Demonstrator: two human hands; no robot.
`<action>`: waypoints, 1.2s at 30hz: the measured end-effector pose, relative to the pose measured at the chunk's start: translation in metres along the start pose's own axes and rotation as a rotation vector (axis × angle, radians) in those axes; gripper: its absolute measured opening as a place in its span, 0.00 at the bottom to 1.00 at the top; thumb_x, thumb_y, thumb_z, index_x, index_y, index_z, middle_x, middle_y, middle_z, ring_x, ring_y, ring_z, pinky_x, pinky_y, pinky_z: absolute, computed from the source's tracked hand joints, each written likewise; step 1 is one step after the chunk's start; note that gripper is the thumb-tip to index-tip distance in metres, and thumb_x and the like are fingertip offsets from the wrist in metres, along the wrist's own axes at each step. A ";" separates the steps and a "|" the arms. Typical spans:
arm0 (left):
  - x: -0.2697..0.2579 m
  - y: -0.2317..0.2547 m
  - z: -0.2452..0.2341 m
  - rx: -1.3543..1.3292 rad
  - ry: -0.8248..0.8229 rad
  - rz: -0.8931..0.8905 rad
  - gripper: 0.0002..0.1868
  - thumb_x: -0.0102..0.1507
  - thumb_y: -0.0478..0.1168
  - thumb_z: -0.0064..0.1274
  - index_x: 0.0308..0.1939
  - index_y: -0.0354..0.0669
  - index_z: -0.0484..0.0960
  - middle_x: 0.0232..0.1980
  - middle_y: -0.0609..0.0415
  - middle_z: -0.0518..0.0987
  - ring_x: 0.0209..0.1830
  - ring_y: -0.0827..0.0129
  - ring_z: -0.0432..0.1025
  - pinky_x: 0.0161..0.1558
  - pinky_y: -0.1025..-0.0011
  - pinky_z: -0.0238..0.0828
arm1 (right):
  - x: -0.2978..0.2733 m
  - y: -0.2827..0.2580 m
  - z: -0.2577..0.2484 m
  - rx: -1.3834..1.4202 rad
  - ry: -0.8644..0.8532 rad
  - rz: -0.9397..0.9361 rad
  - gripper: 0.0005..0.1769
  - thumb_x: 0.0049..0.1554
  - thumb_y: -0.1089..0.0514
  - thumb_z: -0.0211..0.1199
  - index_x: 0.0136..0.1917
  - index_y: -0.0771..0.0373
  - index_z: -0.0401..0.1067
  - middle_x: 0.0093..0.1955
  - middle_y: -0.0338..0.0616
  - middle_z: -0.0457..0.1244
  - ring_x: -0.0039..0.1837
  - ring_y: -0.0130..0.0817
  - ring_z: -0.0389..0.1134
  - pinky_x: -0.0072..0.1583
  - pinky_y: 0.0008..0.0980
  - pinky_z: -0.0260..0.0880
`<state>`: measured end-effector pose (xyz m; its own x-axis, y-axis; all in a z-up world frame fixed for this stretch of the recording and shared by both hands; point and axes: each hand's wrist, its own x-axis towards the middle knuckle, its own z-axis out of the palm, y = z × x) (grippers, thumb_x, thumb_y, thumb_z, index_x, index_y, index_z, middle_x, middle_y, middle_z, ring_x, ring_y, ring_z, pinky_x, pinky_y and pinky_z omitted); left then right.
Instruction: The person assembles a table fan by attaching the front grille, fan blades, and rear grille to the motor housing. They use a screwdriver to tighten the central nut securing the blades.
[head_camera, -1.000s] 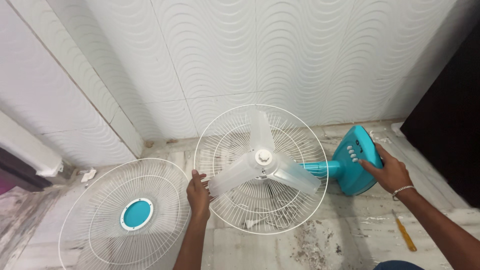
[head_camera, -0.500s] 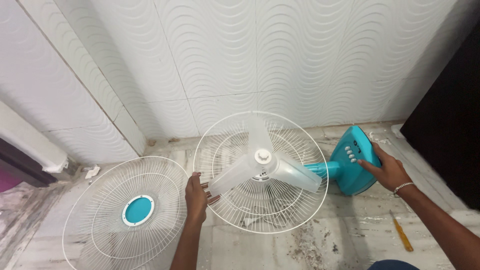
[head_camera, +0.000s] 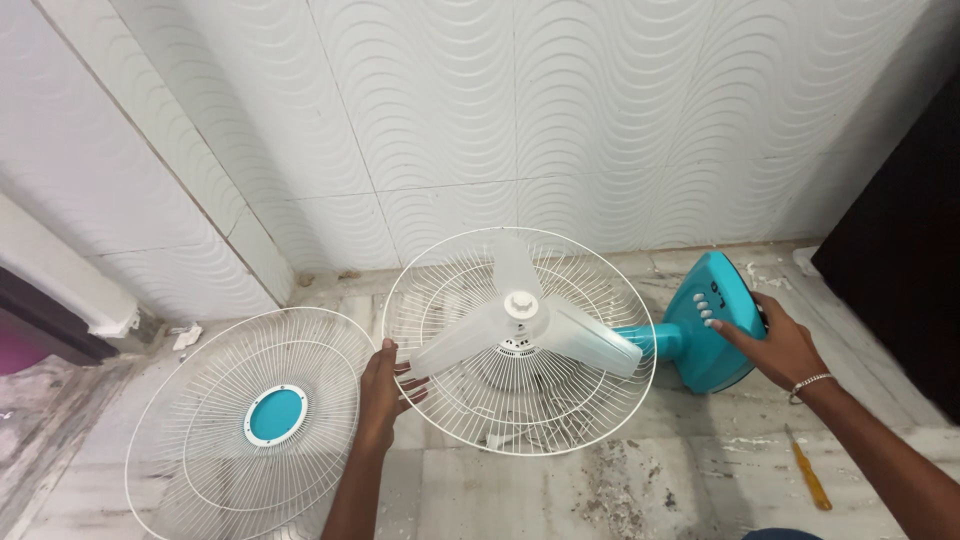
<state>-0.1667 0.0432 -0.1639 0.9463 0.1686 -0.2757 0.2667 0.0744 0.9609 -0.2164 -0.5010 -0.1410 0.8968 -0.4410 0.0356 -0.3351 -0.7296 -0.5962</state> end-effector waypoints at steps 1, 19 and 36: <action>0.000 -0.001 -0.001 -0.002 -0.003 0.012 0.38 0.67 0.64 0.37 0.68 0.36 0.68 0.56 0.38 0.78 0.47 0.52 0.81 0.45 0.58 0.81 | 0.000 0.000 0.001 0.029 0.015 -0.020 0.55 0.49 0.33 0.68 0.79 0.65 0.57 0.65 0.69 0.65 0.61 0.59 0.73 0.60 0.51 0.76; -0.011 -0.014 -0.030 0.061 -0.062 0.113 0.35 0.68 0.57 0.42 0.72 0.36 0.66 0.59 0.40 0.80 0.51 0.51 0.80 0.47 0.58 0.81 | -0.028 -0.021 -0.010 -0.131 0.380 -0.634 0.44 0.52 0.47 0.69 0.75 0.68 0.60 0.74 0.64 0.58 0.76 0.61 0.58 0.75 0.54 0.57; -0.043 0.006 -0.138 0.470 0.081 0.378 0.25 0.66 0.50 0.52 0.63 0.42 0.79 0.53 0.45 0.85 0.51 0.60 0.82 0.47 0.64 0.80 | -0.066 -0.127 0.077 0.179 0.109 -0.790 0.22 0.55 0.50 0.68 0.61 0.59 0.75 0.72 0.52 0.62 0.75 0.51 0.60 0.72 0.48 0.60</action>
<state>-0.2308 0.1720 -0.1495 0.9792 0.1746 0.1033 -0.0152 -0.4443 0.8958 -0.2106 -0.3394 -0.1290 0.8130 0.1135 0.5712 0.4436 -0.7560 -0.4813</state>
